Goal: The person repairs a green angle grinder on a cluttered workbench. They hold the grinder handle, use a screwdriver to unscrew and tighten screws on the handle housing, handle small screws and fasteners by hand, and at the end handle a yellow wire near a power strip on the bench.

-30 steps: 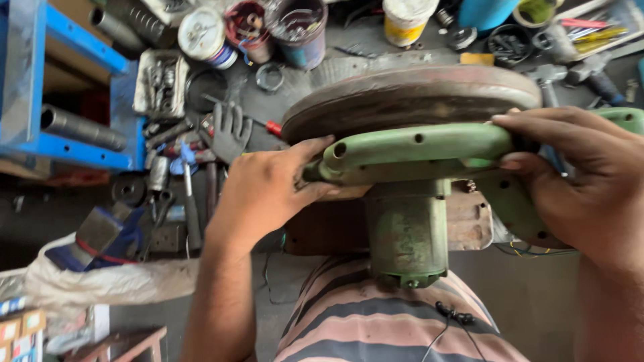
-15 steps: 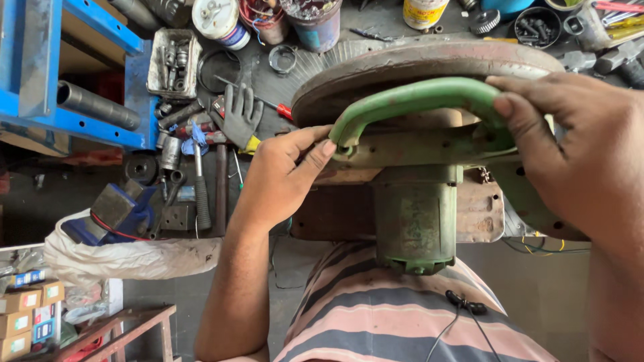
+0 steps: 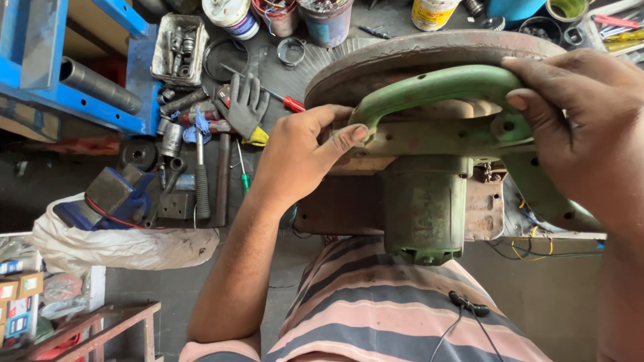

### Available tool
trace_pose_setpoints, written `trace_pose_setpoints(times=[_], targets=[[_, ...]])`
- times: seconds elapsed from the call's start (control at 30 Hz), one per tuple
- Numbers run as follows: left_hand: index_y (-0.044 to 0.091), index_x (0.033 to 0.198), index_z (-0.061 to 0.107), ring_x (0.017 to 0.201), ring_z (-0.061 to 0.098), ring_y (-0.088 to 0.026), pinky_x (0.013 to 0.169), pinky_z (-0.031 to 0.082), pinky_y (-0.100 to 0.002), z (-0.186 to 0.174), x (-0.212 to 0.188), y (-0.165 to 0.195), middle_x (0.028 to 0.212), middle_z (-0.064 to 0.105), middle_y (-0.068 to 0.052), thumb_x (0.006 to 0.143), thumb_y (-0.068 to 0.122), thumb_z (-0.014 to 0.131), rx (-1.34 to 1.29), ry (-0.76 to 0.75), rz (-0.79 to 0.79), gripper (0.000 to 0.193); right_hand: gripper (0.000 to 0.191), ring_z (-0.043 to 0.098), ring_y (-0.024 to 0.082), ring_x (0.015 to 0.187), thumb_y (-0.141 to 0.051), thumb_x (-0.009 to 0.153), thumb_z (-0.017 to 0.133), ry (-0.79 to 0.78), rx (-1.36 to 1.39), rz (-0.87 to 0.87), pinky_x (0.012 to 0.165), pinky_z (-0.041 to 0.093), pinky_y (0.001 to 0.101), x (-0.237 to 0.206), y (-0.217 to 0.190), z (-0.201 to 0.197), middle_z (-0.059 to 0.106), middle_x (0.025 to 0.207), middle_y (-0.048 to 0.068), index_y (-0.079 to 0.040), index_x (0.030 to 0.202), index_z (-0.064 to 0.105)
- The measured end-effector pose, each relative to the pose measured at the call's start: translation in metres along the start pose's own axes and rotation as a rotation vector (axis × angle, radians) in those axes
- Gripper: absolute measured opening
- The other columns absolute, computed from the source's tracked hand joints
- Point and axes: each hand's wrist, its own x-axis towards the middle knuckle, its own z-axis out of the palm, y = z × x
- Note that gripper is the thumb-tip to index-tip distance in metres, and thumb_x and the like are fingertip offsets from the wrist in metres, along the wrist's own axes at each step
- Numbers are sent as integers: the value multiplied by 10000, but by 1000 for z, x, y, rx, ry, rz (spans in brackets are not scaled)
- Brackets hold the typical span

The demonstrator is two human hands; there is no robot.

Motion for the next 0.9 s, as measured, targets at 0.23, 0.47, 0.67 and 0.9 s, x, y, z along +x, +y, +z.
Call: trace_pose_setpoints(times=[0.23,0.47,0.67,0.9], targets=[[63,1184,727,646,676,-164,633,541,-305,-1,-4,-8,994,794,-95,905,401,764,40,68,175,441,212,694,306,977,-28,1065,754,18,-75,-98,868,549,377,-12,5,-1,709,1074,155,5,1273,728],[123,1115,771,810,737,-302,666,552,-399,-12,-3,1,940,777,-72,906,449,776,340,104,371,388,342,692,321,984,-41,941,748,-43,-201,-159,899,552,414,6,-9,-8,711,1095,130,-28,1282,724],[150,1074,782,733,739,-277,630,544,-407,-16,2,5,825,759,-70,872,473,779,360,25,316,381,456,708,309,940,-316,854,748,-161,-300,-317,833,559,472,28,-44,-4,708,1047,91,-63,1232,713],[161,1148,762,805,745,-288,681,560,-405,-15,3,-9,905,768,-77,857,486,790,238,42,329,438,500,709,286,807,-495,937,651,-615,-380,-330,674,567,427,72,-44,35,716,1038,17,-215,1349,695]])
